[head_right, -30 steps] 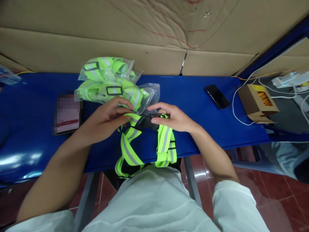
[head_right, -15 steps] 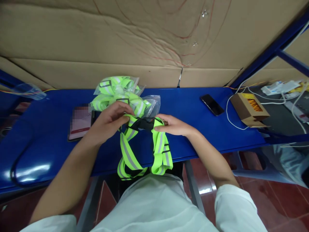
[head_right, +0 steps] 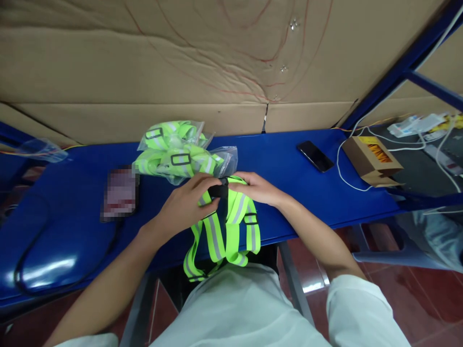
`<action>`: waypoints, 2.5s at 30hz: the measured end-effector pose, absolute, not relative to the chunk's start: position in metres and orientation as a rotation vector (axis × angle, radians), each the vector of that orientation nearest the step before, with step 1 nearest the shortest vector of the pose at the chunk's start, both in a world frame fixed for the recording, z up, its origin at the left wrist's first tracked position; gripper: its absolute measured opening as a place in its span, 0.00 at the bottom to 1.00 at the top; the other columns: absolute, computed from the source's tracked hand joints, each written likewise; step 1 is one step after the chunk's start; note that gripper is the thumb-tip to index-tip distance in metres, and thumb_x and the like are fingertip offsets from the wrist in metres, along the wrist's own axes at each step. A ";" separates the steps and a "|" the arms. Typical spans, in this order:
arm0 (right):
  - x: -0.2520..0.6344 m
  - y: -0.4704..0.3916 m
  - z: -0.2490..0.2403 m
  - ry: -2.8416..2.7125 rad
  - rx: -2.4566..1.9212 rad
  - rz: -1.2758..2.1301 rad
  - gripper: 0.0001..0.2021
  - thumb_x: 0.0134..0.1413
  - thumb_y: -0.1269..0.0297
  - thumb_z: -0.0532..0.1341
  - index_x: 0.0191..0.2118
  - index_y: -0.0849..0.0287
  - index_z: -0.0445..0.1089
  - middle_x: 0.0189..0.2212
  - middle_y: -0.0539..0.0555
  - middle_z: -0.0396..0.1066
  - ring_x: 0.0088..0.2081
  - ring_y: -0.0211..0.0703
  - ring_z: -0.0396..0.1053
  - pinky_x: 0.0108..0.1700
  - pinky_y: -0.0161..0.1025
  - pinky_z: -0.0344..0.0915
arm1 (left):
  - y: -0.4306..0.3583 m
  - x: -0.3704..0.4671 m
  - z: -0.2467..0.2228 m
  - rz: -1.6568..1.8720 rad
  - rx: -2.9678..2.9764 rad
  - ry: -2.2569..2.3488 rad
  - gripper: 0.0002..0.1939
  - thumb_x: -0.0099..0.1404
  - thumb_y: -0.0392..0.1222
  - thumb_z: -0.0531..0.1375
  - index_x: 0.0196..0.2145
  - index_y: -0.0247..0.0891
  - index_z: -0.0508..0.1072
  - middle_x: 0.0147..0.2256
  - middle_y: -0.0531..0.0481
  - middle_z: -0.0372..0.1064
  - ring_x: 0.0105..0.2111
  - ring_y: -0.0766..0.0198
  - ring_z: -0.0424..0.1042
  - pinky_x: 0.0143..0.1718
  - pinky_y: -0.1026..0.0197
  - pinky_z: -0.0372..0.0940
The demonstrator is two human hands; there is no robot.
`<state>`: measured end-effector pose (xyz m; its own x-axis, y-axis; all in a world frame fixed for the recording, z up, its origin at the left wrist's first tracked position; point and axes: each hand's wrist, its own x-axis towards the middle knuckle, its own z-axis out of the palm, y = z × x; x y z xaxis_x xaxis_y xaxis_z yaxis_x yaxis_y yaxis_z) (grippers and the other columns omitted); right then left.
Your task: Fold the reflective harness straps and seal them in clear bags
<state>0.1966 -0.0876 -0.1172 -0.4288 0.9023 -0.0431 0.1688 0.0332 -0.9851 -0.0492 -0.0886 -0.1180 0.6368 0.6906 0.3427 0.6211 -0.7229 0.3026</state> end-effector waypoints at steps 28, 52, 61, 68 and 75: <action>0.198 -0.103 -0.126 -1.941 -0.777 -0.336 0.12 0.62 0.79 0.59 0.43 0.52 0.72 0.39 0.54 0.74 0.41 0.45 0.75 0.39 0.42 0.73 | -0.069 -0.065 -0.098 0.787 1.530 0.947 0.14 0.66 0.52 0.70 0.45 0.42 0.82 0.42 0.51 0.76 0.44 0.61 0.74 0.46 0.63 0.64; 0.193 -0.107 -0.151 -2.058 -0.797 -0.320 0.08 0.68 0.69 0.61 0.46 0.48 0.74 0.41 0.54 0.75 0.43 0.46 0.74 0.43 0.45 0.72 | -0.084 -0.045 -0.111 0.773 1.442 0.860 0.21 0.66 0.51 0.69 0.51 0.43 0.69 0.43 0.51 0.70 0.47 0.59 0.71 0.44 0.61 0.65; 0.186 -0.112 -0.142 -2.140 -0.763 -0.183 0.13 0.67 0.68 0.63 0.54 0.50 0.69 0.48 0.56 0.72 0.50 0.48 0.73 0.50 0.46 0.74 | -0.084 -0.048 -0.101 0.789 1.480 0.802 0.31 0.63 0.48 0.73 0.59 0.43 0.67 0.55 0.45 0.73 0.62 0.53 0.69 0.61 0.54 0.63; 0.189 -0.109 -0.106 -1.881 -0.849 1.073 0.42 0.63 0.38 0.64 0.74 0.52 0.53 0.69 0.64 0.62 0.68 0.56 0.65 0.66 0.55 0.68 | -0.083 -0.074 -0.071 0.860 1.672 0.779 0.34 0.60 0.47 0.76 0.60 0.45 0.68 0.52 0.46 0.74 0.60 0.52 0.71 0.58 0.55 0.66; 0.182 -0.118 -0.064 -1.734 -1.070 1.257 0.17 0.62 0.48 0.69 0.46 0.56 0.78 0.41 0.52 0.80 0.43 0.48 0.76 0.49 0.46 0.73 | -0.093 -0.090 -0.048 0.867 1.673 0.763 0.29 0.60 0.42 0.74 0.57 0.48 0.72 0.55 0.46 0.73 0.61 0.52 0.70 0.52 0.58 0.70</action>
<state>0.1818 -0.1185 -0.0643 -0.3871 0.9180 0.0859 0.2043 0.1762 -0.9629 -0.0898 -0.0929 -0.0477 0.5331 0.8285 0.1713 0.0648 -0.2419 0.9681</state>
